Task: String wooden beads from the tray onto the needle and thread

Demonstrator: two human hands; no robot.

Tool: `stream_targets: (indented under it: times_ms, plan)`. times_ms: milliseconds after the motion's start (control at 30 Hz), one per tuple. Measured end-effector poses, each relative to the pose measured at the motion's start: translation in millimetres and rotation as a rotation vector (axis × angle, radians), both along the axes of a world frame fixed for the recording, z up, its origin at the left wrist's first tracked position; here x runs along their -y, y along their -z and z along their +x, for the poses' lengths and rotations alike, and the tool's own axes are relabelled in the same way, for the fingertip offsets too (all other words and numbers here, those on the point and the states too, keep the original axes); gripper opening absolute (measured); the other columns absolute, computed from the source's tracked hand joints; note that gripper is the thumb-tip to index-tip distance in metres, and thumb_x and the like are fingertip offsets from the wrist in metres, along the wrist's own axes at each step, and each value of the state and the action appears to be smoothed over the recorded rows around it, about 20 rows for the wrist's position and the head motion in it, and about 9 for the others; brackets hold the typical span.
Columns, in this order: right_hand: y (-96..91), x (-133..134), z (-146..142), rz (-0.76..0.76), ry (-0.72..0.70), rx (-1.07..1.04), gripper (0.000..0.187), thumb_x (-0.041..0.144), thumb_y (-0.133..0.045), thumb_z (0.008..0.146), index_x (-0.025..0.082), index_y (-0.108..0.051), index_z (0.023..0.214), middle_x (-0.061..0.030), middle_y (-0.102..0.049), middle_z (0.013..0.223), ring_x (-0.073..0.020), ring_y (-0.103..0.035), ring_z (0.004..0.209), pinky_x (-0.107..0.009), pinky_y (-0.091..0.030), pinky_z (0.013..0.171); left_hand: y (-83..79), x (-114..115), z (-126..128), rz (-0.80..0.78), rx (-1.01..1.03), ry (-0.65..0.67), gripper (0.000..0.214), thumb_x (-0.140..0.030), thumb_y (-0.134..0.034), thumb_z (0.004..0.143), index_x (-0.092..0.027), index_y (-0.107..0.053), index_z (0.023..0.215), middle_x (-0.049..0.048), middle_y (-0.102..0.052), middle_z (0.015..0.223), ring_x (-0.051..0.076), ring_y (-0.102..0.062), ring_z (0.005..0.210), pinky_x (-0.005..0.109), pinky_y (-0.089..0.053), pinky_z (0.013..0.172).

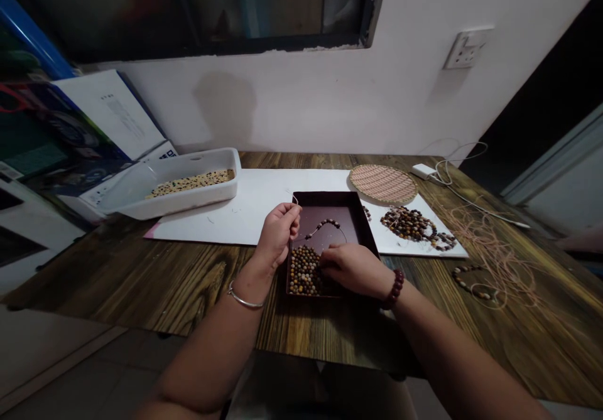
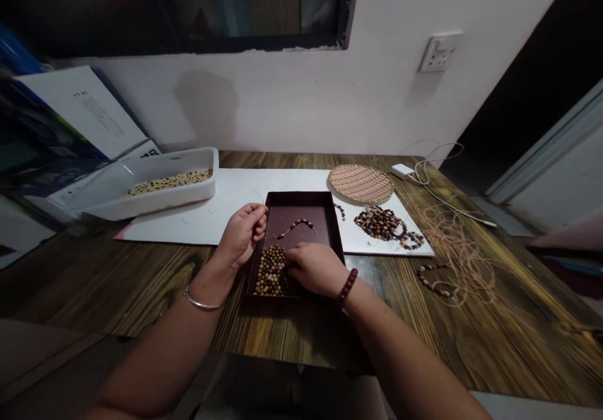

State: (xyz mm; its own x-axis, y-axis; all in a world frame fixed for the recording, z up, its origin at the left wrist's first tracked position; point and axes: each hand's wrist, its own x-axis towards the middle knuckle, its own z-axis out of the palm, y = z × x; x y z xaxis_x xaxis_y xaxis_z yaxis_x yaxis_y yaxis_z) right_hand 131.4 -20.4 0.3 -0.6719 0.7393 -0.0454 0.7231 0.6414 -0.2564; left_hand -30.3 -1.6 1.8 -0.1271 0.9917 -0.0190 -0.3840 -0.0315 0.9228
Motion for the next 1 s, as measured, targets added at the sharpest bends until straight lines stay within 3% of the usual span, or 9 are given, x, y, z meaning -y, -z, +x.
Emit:
stream_targets:
  times_ms: [133, 367, 467, 600, 700, 833, 1000]
  plan:
    - [4.1, -1, -2, -0.032, 0.015, -0.008, 0.014, 0.014, -0.053, 0.077, 0.016, -0.067, 0.078, -0.0083, -0.067, 0.080, -0.0184, -0.060, 0.072, -0.026, -0.039, 0.062, -1.1, 2, 2, 0.010, 0.010, 0.046, 0.020, -0.025, -0.065, 0.067, -0.015, -0.048, 0.068, -0.0092, -0.037, 0.047, 0.001, -0.030, 0.037, 0.013, -0.016, 0.034]
    - [-3.6, -7, 5, -0.408, 0.200, -0.903, 0.008, 0.024, -0.057, 0.076, 0.017, -0.061, 0.077, -0.0004, -0.064, 0.076, -0.0113, -0.056, 0.069, -0.024, -0.044, 0.065, -4.4, 8, 6, -0.059, 0.051, 0.192, 0.020, -0.028, -0.066, 0.069, -0.016, -0.050, 0.066, -0.0102, -0.031, 0.044, 0.000, -0.023, 0.034, 0.015, -0.010, 0.033]
    - [-5.9, -7, 4, -0.495, 0.309, -1.116, 0.013, 0.029, -0.062, 0.072, 0.018, -0.061, 0.078, 0.0011, -0.062, 0.073, -0.0087, -0.051, 0.059, -0.022, -0.042, 0.056, -4.2, 11, 8, -0.111, 0.033, 0.300, 0.020, -0.030, -0.062, 0.074, -0.015, -0.052, 0.065, -0.0095, -0.030, 0.042, 0.000, -0.022, 0.033, 0.016, -0.010, 0.034]
    - [-3.1, -8, 3, -0.454, 0.373, -1.210, 0.015, 0.032, -0.064, 0.071, 0.018, -0.062, 0.077, 0.0018, -0.061, 0.067, -0.0082, -0.047, 0.053, -0.022, -0.039, 0.050, -0.3, 12, 12, -0.127, 0.034, 0.412, 0.019, -0.029, -0.068, 0.069, -0.014, -0.055, 0.069, -0.0090, -0.033, 0.045, 0.000, -0.023, 0.034, 0.017, -0.009, 0.034]
    - [-1.7, -9, 4, -0.350, 0.340, -1.210, 0.012, 0.030, -0.063, 0.071, 0.019, -0.063, 0.075, 0.0003, -0.063, 0.072, -0.0107, -0.053, 0.064, -0.025, -0.044, 0.061, 2.9, 13, 14, -0.143, 0.042, 0.483, 0.023, -0.032, -0.070, 0.066, -0.014, -0.056, 0.071, -0.0097, -0.032, 0.045, 0.000, -0.022, 0.034, 0.016, -0.008, 0.034]
    - [-0.8, -10, 2, -0.289, 0.310, -1.175, 0.010, 0.028, -0.061, 0.073, 0.019, -0.063, 0.076, -0.0016, -0.065, 0.078, -0.0140, -0.058, 0.076, -0.029, -0.046, 0.075, 4.4, 13, 15, -0.157, 0.054, 0.500, 0.027, -0.033, -0.072, 0.063, -0.013, -0.057, 0.073, -0.0102, -0.031, 0.045, 0.000, -0.020, 0.035, 0.015, -0.008, 0.034]
    - [1.4, -10, 0, -0.223, 0.338, -1.201, 0.015, 0.028, -0.056, 0.074, 0.019, -0.057, 0.087, -0.0028, -0.062, 0.083, -0.0144, -0.057, 0.077, -0.029, -0.047, 0.072, 3.6, 12, 14, -0.197, 0.135, 0.500, 0.024, -0.028, -0.074, 0.063, -0.012, -0.057, 0.070, -0.0096, -0.032, 0.047, -0.001, -0.019, 0.035, 0.014, -0.007, 0.033]
